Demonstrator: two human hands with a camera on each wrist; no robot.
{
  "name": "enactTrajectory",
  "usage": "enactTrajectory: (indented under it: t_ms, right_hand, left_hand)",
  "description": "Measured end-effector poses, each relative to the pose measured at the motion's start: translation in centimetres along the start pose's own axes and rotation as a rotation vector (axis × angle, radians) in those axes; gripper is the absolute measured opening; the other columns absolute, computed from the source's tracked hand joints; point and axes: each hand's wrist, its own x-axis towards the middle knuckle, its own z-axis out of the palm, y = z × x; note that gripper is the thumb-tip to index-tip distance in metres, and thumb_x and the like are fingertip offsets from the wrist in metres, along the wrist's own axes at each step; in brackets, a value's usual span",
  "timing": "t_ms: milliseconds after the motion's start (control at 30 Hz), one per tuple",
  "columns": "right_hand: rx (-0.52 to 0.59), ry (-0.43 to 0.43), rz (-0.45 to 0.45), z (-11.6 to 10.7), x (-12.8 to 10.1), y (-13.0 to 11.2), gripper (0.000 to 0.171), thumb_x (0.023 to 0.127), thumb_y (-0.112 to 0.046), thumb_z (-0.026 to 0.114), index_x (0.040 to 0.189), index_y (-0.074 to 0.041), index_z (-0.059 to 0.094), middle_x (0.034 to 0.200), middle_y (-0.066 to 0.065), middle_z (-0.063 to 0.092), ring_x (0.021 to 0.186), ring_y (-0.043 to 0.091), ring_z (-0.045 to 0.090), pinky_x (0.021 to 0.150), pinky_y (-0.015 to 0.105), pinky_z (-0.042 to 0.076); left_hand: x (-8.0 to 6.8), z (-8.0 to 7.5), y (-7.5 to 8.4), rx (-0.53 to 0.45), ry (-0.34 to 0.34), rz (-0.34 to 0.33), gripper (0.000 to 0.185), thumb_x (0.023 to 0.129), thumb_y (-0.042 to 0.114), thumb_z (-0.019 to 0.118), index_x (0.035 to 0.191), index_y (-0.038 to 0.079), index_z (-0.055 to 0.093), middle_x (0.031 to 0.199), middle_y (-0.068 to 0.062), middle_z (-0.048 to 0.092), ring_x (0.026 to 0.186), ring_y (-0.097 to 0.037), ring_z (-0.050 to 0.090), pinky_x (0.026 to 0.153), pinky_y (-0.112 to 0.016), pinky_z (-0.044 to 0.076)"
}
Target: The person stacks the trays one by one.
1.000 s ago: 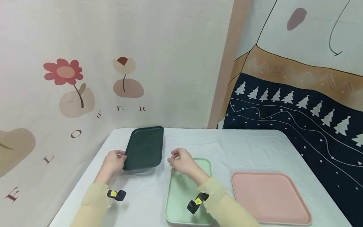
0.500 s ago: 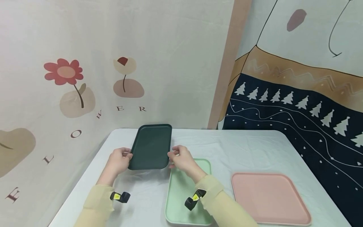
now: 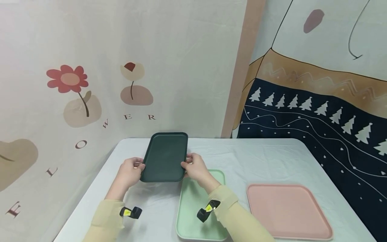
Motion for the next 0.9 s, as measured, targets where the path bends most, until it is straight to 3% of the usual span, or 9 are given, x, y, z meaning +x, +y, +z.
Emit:
enactTrajectory:
  t_ms: [600, 900]
  right_hand:
    - [0.022, 0.071, -0.028, -3.1, -1.2, -0.1, 0.044, 0.103, 0.006, 0.059, 0.145, 0.005, 0.049, 0.108, 0.020, 0.063, 0.081, 0.025, 0.070, 0.063, 0.040, 0.060]
    - [0.020, 0.099, -0.014, -5.2, -2.4, -0.3, 0.044, 0.103, 0.007, 0.059, 0.146, 0.005, 0.049, 0.108, 0.020, 0.063, 0.080, 0.024, 0.069, 0.061, 0.039, 0.059]
  left_hand:
    - [-0.4, 1.7, 2.5, -0.072, -0.051, 0.036, 0.031, 0.104, 0.008, 0.064, 0.131, -0.006, 0.065, 0.115, -0.021, 0.071, 0.101, -0.033, 0.070, 0.079, -0.043, 0.059]
    - [-0.2, 3.3, 3.6, -0.120, -0.080, 0.082, 0.044, 0.105, 0.012, 0.064, 0.146, -0.001, 0.057, 0.118, -0.021, 0.069, 0.096, -0.030, 0.071, 0.074, -0.042, 0.060]
